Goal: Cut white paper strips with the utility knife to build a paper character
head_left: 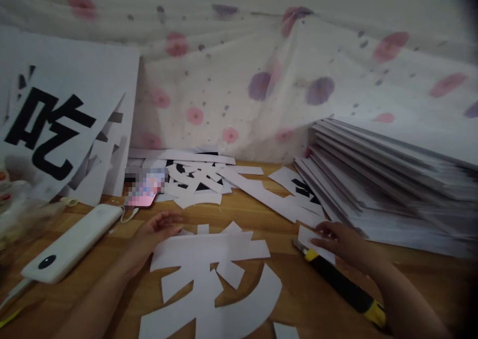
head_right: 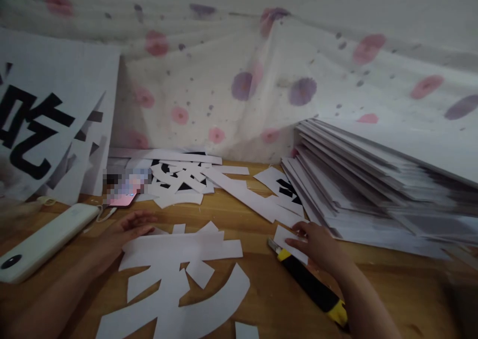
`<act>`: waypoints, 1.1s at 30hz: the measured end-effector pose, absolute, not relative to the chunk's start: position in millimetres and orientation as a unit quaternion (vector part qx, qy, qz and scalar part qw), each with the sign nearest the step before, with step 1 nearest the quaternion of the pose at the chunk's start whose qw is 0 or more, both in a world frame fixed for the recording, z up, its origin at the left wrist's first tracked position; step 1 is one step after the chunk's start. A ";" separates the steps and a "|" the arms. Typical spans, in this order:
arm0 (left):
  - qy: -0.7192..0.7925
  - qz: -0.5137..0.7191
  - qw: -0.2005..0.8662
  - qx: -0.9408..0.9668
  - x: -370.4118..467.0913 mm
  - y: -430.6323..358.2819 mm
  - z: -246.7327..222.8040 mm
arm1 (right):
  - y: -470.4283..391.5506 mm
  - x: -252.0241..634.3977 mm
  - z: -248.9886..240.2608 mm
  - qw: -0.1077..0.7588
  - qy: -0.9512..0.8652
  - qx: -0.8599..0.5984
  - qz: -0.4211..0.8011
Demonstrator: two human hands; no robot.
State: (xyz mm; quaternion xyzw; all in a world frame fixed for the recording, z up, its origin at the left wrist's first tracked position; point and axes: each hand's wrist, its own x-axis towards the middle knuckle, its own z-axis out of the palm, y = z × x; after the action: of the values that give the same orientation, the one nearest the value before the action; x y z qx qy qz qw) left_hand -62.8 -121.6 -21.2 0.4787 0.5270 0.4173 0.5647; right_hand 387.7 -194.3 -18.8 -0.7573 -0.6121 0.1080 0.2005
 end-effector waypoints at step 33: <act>0.544 0.445 0.593 0.393 -56.8 -123.2 -18.7 | -189.9 281.2 -23.6 0.391 -0.724 -0.552 0.136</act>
State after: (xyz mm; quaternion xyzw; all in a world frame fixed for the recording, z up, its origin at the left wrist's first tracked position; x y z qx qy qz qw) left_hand -56.8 -123.2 -18.7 0.3934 0.5440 0.4447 0.5929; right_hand 281.2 -189.9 -23.6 -0.5517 -0.7242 0.1361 0.3906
